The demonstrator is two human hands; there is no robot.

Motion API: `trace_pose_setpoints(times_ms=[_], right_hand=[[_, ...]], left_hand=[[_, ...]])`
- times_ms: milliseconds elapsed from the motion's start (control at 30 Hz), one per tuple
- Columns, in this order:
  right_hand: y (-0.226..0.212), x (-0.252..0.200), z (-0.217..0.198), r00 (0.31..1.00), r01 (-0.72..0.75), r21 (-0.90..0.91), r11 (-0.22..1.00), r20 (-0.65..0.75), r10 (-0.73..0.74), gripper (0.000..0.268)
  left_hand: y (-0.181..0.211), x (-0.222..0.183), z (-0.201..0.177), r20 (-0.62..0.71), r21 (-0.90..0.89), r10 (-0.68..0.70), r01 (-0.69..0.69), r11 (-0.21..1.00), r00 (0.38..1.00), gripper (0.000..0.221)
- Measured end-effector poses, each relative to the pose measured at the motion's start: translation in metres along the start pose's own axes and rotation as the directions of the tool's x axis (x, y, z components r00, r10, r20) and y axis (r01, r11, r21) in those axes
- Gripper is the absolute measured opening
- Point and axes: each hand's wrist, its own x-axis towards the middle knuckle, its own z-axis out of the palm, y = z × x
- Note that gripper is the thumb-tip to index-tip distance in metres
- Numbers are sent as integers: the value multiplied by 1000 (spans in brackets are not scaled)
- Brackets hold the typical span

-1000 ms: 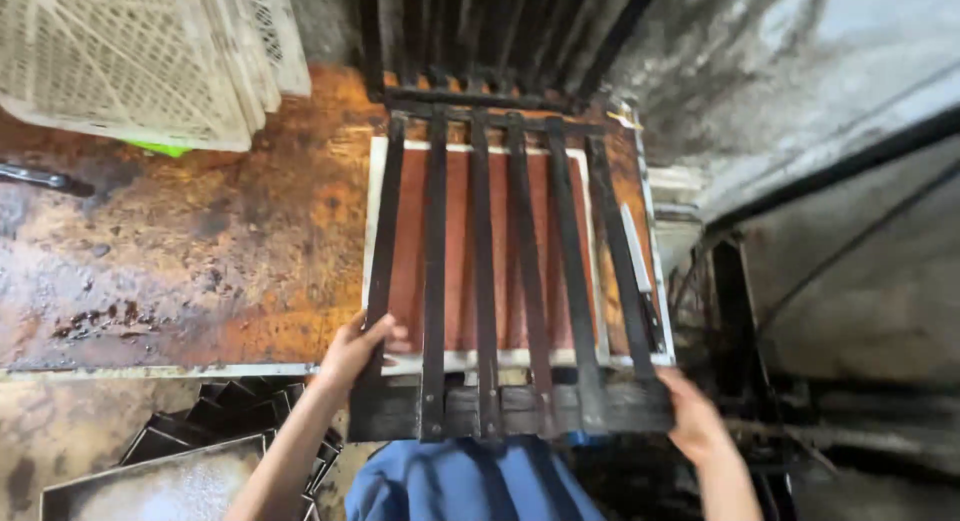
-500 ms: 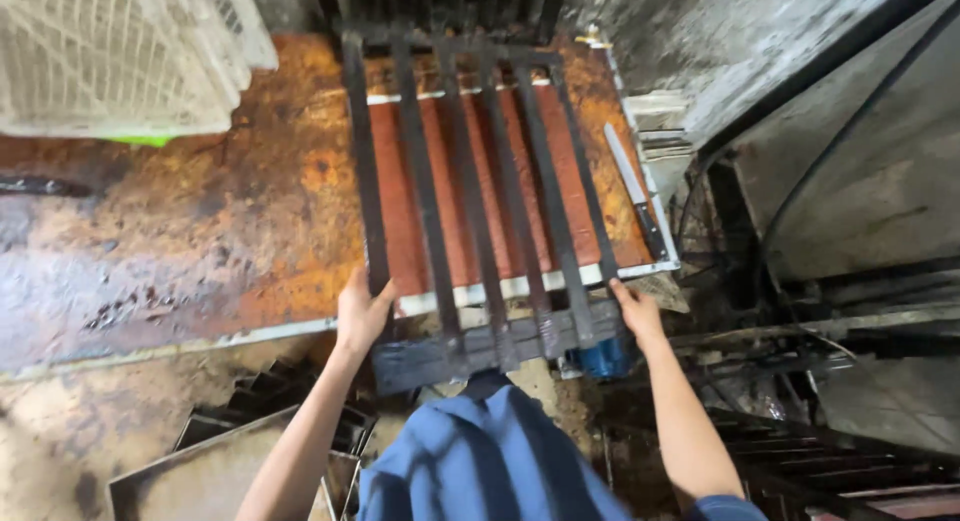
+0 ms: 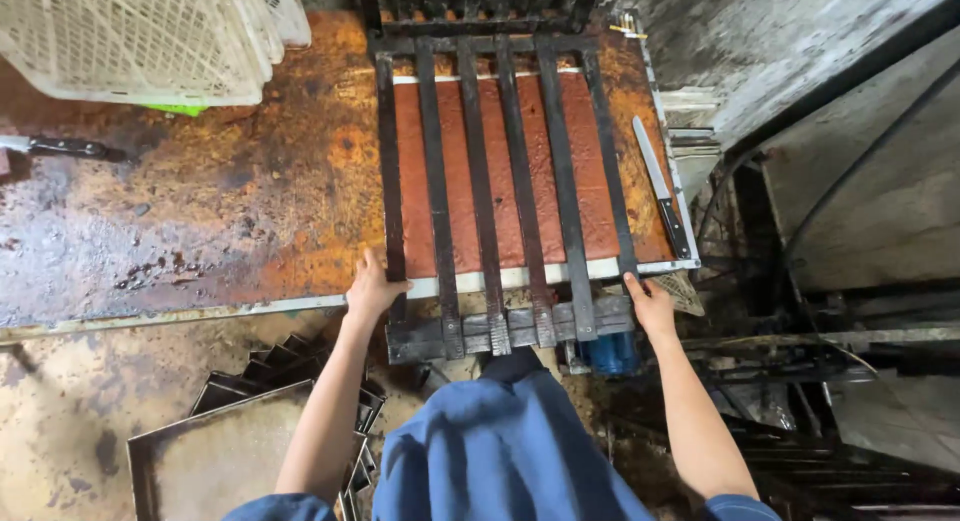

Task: Cutting large sheets of cake into strips using a metal grid and a knife

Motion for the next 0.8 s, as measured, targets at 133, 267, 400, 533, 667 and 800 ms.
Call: trace_pose_setpoints(times_ms=[133, 267, 400, 533, 667, 800], right_hand=[[-20, -20, -11, 1000, 0, -39, 999, 19, 0, 64], [-30, -21, -17, 996, -22, -43, 999, 86, 26, 73], [-5, 6, -4, 988, -98, -65, 993, 117, 105, 92], [-27, -15, -15, 985, -112, -58, 992, 122, 118, 83], [-58, -22, -37, 997, 2, -235, 972, 70, 15, 75], [-117, 7, -80, 896, 287, -205, 936, -289, -338, 36]], left_hand=[[39, -18, -18, -83, 24, 119, -117, 993, 989, 101], [25, 1, -16, 36, -144, 151, -144, 979, 988, 127], [32, -5, -5, -33, -8, 128, -128, 992, 991, 126], [60, -31, -4, -75, 328, 217, -182, 927, 973, 113], [42, 6, 15, -38, 536, 248, -190, 823, 968, 93], [67, 49, 59, -491, 677, 654, -220, 703, 575, 94]])
